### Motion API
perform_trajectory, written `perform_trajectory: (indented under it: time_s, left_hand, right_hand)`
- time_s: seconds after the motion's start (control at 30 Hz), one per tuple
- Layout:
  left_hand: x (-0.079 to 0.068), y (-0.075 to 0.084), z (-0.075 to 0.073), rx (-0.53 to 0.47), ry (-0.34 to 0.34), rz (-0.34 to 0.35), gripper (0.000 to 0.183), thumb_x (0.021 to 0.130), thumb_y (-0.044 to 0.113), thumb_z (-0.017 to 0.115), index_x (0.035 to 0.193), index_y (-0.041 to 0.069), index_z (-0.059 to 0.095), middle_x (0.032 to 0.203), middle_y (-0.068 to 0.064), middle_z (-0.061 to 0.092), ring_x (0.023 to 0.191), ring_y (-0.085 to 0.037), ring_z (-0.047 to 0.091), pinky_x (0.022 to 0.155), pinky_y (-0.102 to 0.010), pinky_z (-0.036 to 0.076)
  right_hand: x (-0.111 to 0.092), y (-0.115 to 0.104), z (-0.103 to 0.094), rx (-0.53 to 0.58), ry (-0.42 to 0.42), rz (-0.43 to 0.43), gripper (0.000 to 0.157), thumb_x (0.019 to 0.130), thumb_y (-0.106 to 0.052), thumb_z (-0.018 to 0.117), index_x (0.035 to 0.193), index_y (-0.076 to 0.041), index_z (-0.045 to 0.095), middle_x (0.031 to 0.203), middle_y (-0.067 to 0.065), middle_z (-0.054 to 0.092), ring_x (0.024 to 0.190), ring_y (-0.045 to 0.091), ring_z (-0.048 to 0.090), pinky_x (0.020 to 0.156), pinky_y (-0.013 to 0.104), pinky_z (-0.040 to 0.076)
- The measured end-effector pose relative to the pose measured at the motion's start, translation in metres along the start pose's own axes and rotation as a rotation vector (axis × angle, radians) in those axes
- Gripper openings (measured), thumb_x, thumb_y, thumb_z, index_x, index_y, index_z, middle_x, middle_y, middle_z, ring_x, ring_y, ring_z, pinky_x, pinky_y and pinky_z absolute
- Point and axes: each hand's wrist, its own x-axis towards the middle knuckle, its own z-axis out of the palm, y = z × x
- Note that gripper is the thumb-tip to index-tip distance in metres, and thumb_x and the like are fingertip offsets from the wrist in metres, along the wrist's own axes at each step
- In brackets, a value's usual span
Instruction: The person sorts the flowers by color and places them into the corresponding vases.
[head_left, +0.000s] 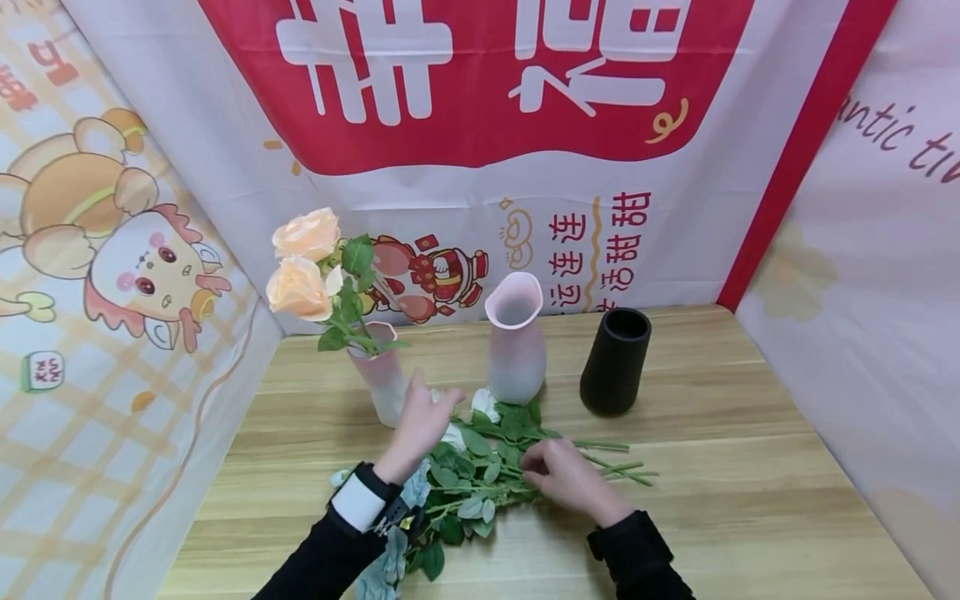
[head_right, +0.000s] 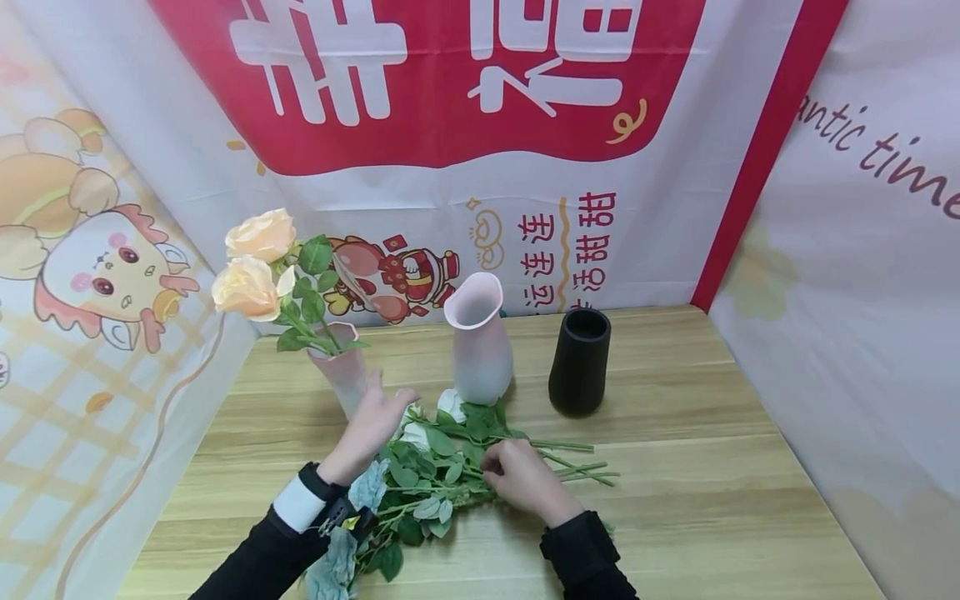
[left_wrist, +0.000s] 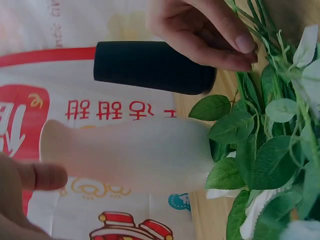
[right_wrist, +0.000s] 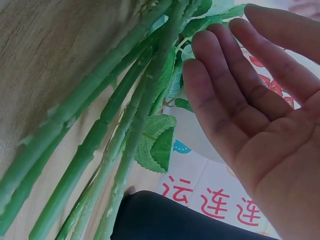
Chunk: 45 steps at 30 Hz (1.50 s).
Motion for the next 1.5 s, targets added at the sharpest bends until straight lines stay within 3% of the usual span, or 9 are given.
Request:
perform_trajectory:
  time_s: [0.13, 0.37, 0.6, 0.77, 0.87, 1.07, 1.17, 1.3, 1.5]
  left_hand:
    - [0.012, 0.004, 0.008, 0.071, -0.061, 0.013, 0.095, 0.092, 0.034, 0.064, 0.155, -0.004, 0.003, 0.159, -0.026, 0.007, 0.143, -0.036, 0.017, 0.113, -0.052, 0.02]
    - [0.044, 0.013, 0.019, 0.061, -0.11, 0.08, 0.103, 0.088, 0.036, 0.072, 0.157, 0.003, 0.002, 0.16, -0.022, 0.009, 0.144, -0.035, 0.015, 0.113, -0.053, 0.02]
    - [0.071, 0.02, 0.032, 0.037, -0.169, 0.188, 0.118, 0.081, 0.039, 0.081, 0.158, 0.013, -0.004, 0.161, -0.017, 0.011, 0.144, -0.03, 0.019, 0.112, -0.051, 0.023]
    - [0.09, 0.017, 0.04, 0.012, -0.174, 0.241, 0.123, 0.077, 0.036, 0.086, 0.158, 0.017, -0.004, 0.16, -0.015, 0.016, 0.143, -0.028, 0.023, 0.111, -0.05, 0.027]
    - [0.099, 0.015, 0.042, -0.015, -0.186, 0.318, 0.121, 0.075, 0.032, 0.088, 0.158, 0.017, 0.002, 0.156, -0.013, 0.026, 0.142, -0.027, 0.027, 0.111, -0.051, 0.026]
    - [0.101, 0.032, 0.05, -0.17, -0.272, 0.5, 0.098, 0.075, 0.006, 0.086, 0.152, 0.008, 0.025, 0.142, -0.014, 0.044, 0.132, -0.03, 0.041, 0.11, -0.052, 0.028]
    - [0.109, 0.034, 0.061, -0.202, -0.264, 0.521, 0.096, 0.074, 0.004, 0.086, 0.151, 0.012, 0.029, 0.139, -0.01, 0.048, 0.128, -0.026, 0.045, 0.108, -0.047, 0.033]
    - [0.124, 0.026, 0.075, -0.216, -0.2, 0.534, 0.095, 0.07, 0.007, 0.089, 0.148, 0.019, 0.035, 0.135, -0.004, 0.052, 0.124, -0.021, 0.049, 0.105, -0.041, 0.036]
    - [0.125, 0.017, 0.075, -0.164, -0.119, 0.546, 0.088, 0.067, 0.009, 0.09, 0.141, 0.016, 0.043, 0.128, -0.004, 0.058, 0.117, -0.018, 0.054, 0.101, -0.037, 0.041]
  right_hand:
    - [0.0, 0.001, 0.002, 0.011, -0.012, -0.016, 0.01, 0.085, 0.001, 0.072, 0.095, -0.001, 0.073, 0.082, -0.002, 0.067, 0.071, 0.005, 0.058, 0.066, 0.027, 0.05]
    - [0.0, 0.001, 0.005, 0.031, -0.055, -0.013, 0.013, 0.083, 0.003, 0.074, 0.095, 0.0, 0.073, 0.086, 0.004, 0.069, 0.074, 0.004, 0.06, 0.067, 0.024, 0.052]
    - [0.0, 0.001, 0.007, -0.087, -0.045, -0.026, 0.021, 0.074, 0.01, 0.075, 0.09, -0.003, 0.074, 0.084, 0.002, 0.066, 0.074, 0.01, 0.058, 0.066, 0.026, 0.051]
    - [0.0, 0.003, 0.008, -0.127, -0.039, -0.015, 0.023, 0.07, 0.011, 0.074, 0.08, -0.008, 0.07, 0.079, -0.003, 0.061, 0.071, 0.009, 0.055, 0.062, 0.025, 0.049]
    - [0.001, 0.004, 0.009, -0.128, -0.039, -0.008, 0.024, 0.068, 0.011, 0.074, 0.075, -0.011, 0.067, 0.076, -0.006, 0.058, 0.068, 0.007, 0.052, 0.06, 0.024, 0.047]
    - [0.0, 0.004, 0.006, -0.147, -0.058, -0.029, 0.023, 0.069, 0.007, 0.078, 0.069, -0.012, 0.066, 0.072, -0.006, 0.057, 0.066, 0.007, 0.051, 0.058, 0.024, 0.045]
    - [0.001, 0.005, 0.003, -0.166, -0.052, -0.046, 0.021, 0.07, 0.006, 0.079, 0.069, -0.012, 0.067, 0.073, -0.006, 0.057, 0.067, 0.008, 0.053, 0.059, 0.024, 0.046]
    - [0.003, 0.005, 0.003, -0.188, -0.041, -0.044, 0.022, 0.071, 0.003, 0.08, 0.069, -0.013, 0.066, 0.073, -0.006, 0.056, 0.066, 0.006, 0.05, 0.058, 0.024, 0.044]
    - [0.004, 0.006, 0.01, -0.192, -0.048, -0.031, 0.023, 0.071, 0.001, 0.084, 0.074, -0.013, 0.066, 0.074, -0.006, 0.058, 0.067, 0.008, 0.053, 0.059, 0.025, 0.046]
